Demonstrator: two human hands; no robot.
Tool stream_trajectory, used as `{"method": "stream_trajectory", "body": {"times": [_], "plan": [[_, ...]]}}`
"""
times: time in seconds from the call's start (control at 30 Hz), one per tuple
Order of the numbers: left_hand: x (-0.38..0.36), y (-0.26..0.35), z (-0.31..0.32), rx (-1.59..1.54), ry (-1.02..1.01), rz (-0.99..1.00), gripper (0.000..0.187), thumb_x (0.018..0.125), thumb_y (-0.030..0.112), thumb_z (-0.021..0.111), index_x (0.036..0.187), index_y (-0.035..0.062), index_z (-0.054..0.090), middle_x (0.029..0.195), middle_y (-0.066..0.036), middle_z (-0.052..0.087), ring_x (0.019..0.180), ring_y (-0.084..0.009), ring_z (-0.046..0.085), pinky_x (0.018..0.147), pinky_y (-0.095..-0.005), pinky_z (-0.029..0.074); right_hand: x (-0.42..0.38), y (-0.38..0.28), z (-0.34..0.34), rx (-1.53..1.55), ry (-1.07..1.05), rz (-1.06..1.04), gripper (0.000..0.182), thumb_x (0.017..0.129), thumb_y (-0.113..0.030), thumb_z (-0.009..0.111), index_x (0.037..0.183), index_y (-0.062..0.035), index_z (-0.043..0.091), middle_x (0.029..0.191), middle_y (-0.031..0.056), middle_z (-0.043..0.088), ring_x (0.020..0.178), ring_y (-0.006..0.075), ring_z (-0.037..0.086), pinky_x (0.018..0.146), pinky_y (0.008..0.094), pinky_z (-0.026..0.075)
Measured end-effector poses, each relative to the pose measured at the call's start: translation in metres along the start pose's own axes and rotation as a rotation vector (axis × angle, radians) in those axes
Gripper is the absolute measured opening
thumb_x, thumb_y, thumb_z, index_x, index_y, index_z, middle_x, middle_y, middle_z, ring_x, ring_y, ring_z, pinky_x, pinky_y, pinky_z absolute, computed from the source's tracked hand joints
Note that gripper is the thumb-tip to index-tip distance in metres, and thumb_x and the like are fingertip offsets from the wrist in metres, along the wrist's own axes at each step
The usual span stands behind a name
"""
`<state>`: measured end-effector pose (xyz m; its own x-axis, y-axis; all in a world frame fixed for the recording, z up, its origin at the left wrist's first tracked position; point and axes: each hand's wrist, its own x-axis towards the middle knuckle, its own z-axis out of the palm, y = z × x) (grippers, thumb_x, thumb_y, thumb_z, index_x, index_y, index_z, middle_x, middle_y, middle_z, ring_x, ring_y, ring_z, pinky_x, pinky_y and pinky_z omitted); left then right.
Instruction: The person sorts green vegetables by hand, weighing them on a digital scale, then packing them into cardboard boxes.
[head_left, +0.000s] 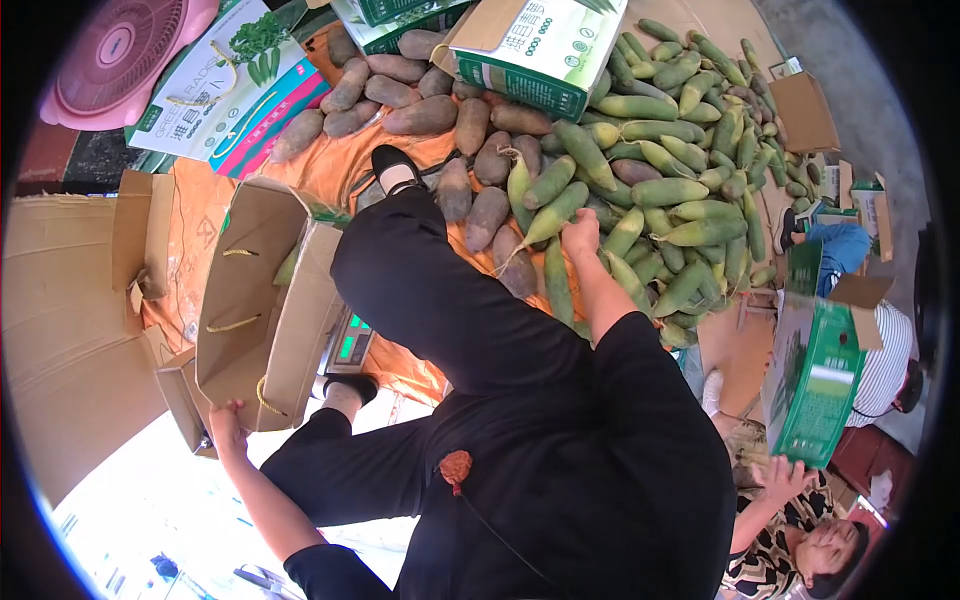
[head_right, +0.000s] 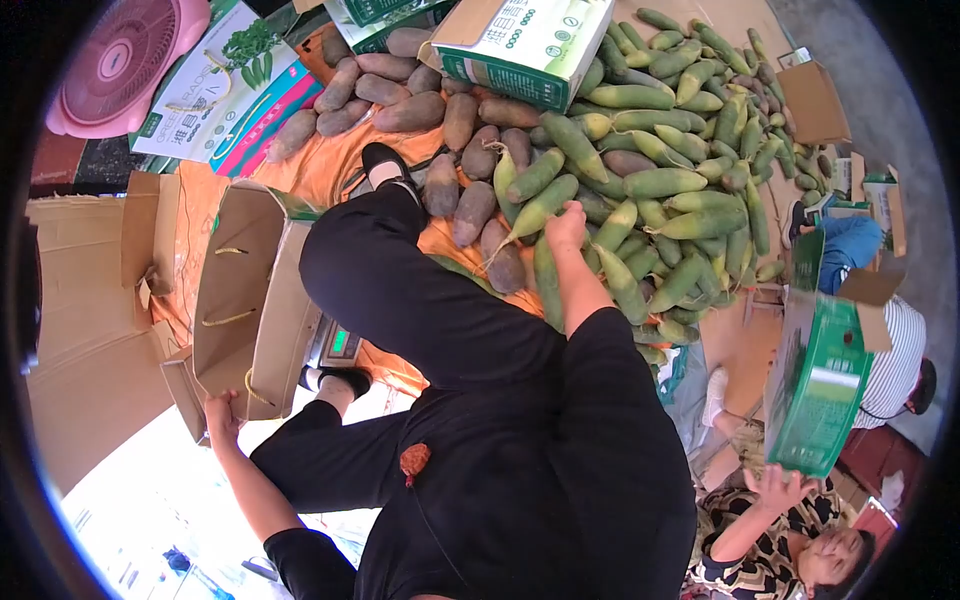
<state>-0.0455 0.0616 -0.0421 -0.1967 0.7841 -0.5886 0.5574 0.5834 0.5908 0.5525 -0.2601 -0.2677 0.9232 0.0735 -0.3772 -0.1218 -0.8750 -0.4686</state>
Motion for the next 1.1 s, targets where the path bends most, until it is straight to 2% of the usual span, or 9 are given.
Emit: {"method": "stream_trajectory", "body": {"times": [0.1,0.33,0.43,0.5,0.6,0.83,0.9,0.97,1.1], "plan": [[0.006,-0.004,-0.003,-0.015,-0.015,0.005,0.016,0.091,0.005,0.043,0.107,0.0040,0.048,0.080,-0.004,0.055,0.070,-0.0184,0.056,0.059,-0.0375,0.050,-0.022,-0.026,-0.020,-0.200,-0.004,-0.241,0.040,0.076,-0.006,0.061,0.114,-0.0097,0.052,0.120,0.0163,0.050,0.108,0.0360,0.050,0.090,0.0431,0.043],[-0.003,0.006,0.003,-0.024,-0.003,-0.008,0.022,0.087,-0.001,0.042,0.109,0.0010,0.048,0.081,-0.006,0.056,0.071,-0.0187,0.056,0.068,-0.0359,0.051,-0.003,-0.022,-0.010,-0.158,0.036,-0.293,0.045,0.076,-0.007,0.061,0.120,-0.0096,0.049,0.121,0.0176,0.049,0.107,0.0367,0.050,0.090,0.0410,0.043],[-0.010,0.014,0.007,-0.003,0.004,-0.058,0.022,0.088,-0.001,0.042,0.109,0.0023,0.047,0.081,-0.005,0.055,0.071,-0.0192,0.056,0.066,-0.0380,0.052,0.008,-0.029,-0.006,0.106,0.069,0.090,0.049,0.078,-0.016,0.067,0.122,-0.0070,0.048,0.123,0.0164,0.049,0.106,0.0344,0.052,0.089,0.0445,0.044],[-0.005,0.009,0.006,-0.018,0.008,-0.038,0.023,0.088,0.000,0.042,0.109,0.0029,0.047,0.081,-0.005,0.055,0.071,-0.0196,0.056,0.066,-0.0387,0.052,0.015,-0.029,0.000,0.618,-0.198,0.621,0.057,0.078,-0.026,0.073,0.123,-0.0046,0.046,0.123,0.0141,0.050,0.104,0.0330,0.054,0.086,0.0513,0.044],[0.002,-0.001,0.000,-0.030,0.018,-0.017,0.018,0.089,0.002,0.044,0.106,0.0035,0.048,0.080,-0.005,0.056,0.072,-0.0196,0.057,0.062,-0.0383,0.051,0.019,-0.029,0.012,0.737,-0.285,0.757,0.053,0.078,-0.035,0.073,0.117,-0.0070,0.052,0.118,0.0085,0.055,0.101,0.0285,0.055,0.085,0.0515,0.041],[0.004,-0.003,0.000,-0.010,0.046,-0.014,0.014,0.089,0.005,0.045,0.102,0.0047,0.049,0.078,-0.004,0.055,0.070,-0.0185,0.055,0.057,-0.0373,0.049,-0.001,-0.023,0.003,0.793,-0.280,0.673,0.054,0.073,-0.032,0.077,0.115,-0.0083,0.053,0.108,0.0094,0.060,0.097,0.0267,0.056,0.080,0.0462,0.041],[0.009,-0.008,-0.004,-0.014,0.024,-0.004,0.014,0.089,0.005,0.045,0.101,0.0050,0.049,0.078,-0.004,0.054,0.069,-0.0182,0.055,0.056,-0.0374,0.049,-0.015,-0.022,-0.013,0.715,-0.280,0.469,0.065,0.071,-0.017,0.079,0.122,-0.0028,0.040,0.113,0.0149,0.056,0.094,0.0293,0.059,0.076,0.0475,0.047],[0.010,-0.009,-0.005,-0.018,0.000,0.009,0.013,0.088,0.005,0.045,0.101,0.0053,0.050,0.078,-0.003,0.054,0.069,-0.0178,0.055,0.056,-0.0375,0.049,-0.030,-0.023,-0.022,0.724,-0.294,0.383,0.059,0.071,-0.026,0.078,0.118,-0.0041,0.048,0.107,0.0096,0.059,0.094,0.0243,0.058,0.077,0.0439,0.043],[-0.010,0.008,0.005,-0.009,-0.013,0.028,0.019,0.085,0.000,0.044,0.102,0.0031,0.051,0.078,-0.004,0.054,0.069,-0.0166,0.054,0.060,-0.0348,0.048,-0.038,-0.043,-0.043,0.718,-0.335,0.055,0.068,0.069,-0.011,0.077,0.125,0.0001,0.039,0.110,0.0136,0.057,0.096,0.0228,0.059,0.079,0.0369,0.048]]}}
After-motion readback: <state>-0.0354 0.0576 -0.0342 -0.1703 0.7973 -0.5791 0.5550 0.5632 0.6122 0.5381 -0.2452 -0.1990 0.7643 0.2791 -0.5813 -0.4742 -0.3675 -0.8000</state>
